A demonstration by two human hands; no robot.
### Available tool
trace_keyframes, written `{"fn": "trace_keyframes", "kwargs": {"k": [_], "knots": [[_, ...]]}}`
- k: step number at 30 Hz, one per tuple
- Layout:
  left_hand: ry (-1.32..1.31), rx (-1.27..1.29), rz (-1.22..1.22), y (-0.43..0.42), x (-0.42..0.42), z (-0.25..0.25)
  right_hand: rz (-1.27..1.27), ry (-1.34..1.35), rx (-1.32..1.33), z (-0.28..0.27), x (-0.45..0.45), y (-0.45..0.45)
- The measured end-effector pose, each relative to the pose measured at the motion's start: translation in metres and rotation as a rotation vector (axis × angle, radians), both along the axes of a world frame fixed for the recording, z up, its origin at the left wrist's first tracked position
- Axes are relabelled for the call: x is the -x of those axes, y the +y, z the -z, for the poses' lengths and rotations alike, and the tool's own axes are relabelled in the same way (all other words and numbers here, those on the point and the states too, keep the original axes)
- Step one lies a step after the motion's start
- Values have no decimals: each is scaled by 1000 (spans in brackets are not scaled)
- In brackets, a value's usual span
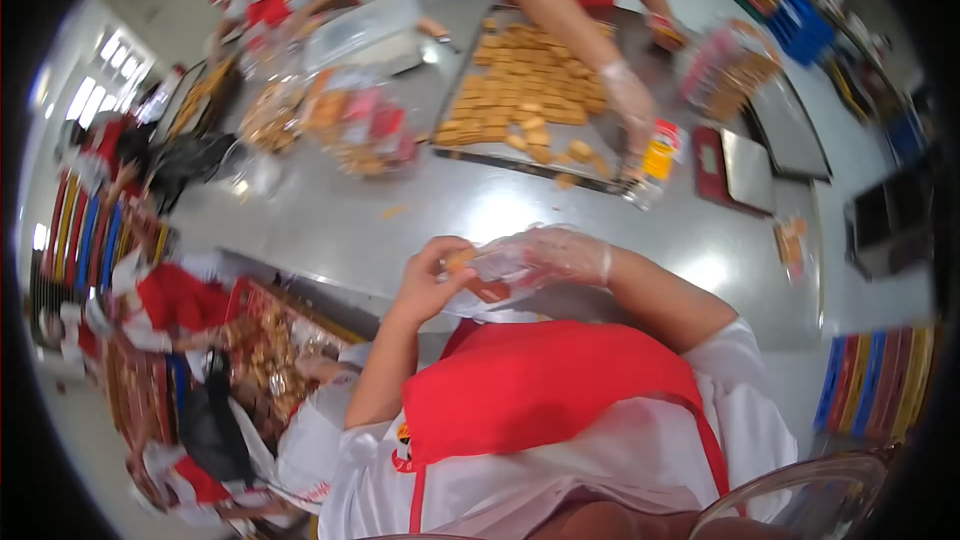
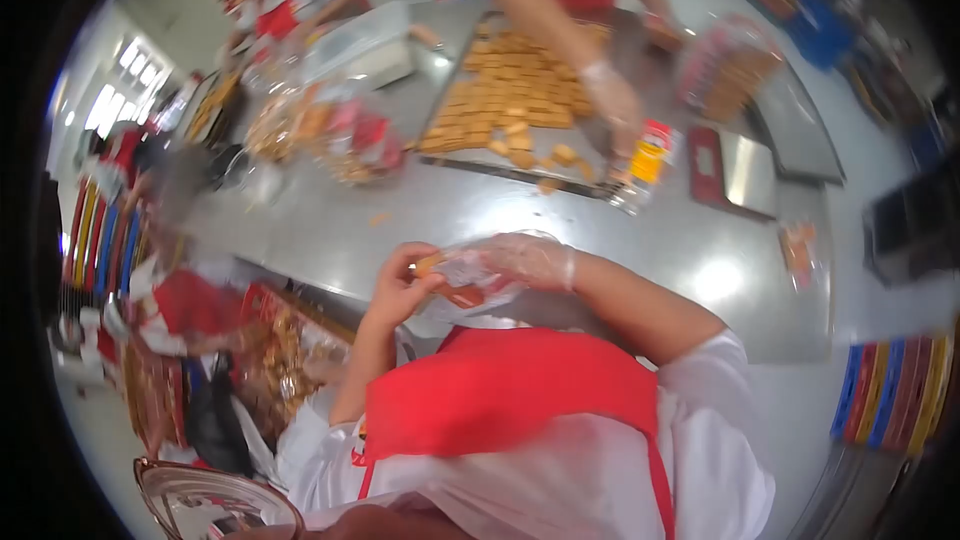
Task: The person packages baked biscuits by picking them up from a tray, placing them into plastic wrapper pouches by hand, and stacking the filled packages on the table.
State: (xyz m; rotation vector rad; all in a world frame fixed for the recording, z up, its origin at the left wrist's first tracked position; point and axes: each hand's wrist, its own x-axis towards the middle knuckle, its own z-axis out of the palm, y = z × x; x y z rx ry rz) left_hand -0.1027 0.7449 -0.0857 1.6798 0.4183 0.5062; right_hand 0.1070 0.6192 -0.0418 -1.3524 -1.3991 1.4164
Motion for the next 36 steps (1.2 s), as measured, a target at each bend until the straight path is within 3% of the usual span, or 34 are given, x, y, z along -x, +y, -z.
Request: {"fn": "trace_keyframes", "kwargs": {"k": [4, 7, 9, 12, 16, 19, 22, 28, 31, 34, 36], "knots": [[-106, 206, -25, 5, -16, 16, 181, 212, -160, -8, -51, -26], [-230, 358, -43, 7, -21, 45, 674, 211, -127, -10, -95, -49], [-246, 468, -72, 4, -21, 58, 850, 60, -139, -3, -118, -56], [-169, 412, -101, 2, -19, 75, 772, -677, -218, 5, -132, -43], [-128, 339, -145, 1, -21, 68, 677, -982, -439, 30, -126, 11], [-99, 276, -157, 2, -24, 59, 485, -1221, -65, 34, -127, 51], [-87, 331, -155, 2, -24, 52, 470, -1241, 17, 47, -131, 67], [-116, 396, -36, 1, -26, 55, 519, -1101, -154, 48, -135, 57], [-190, 435, -59, 2, -26, 56, 598, -1084, -109, 33, -129, 54], [-208, 422, -100, 5, -24, 58, 789, -948, -81, 20, -120, 47], [-215, 402, -117, 5, -22, 55, 845, -680, 4, 23, -109, 42]]}}
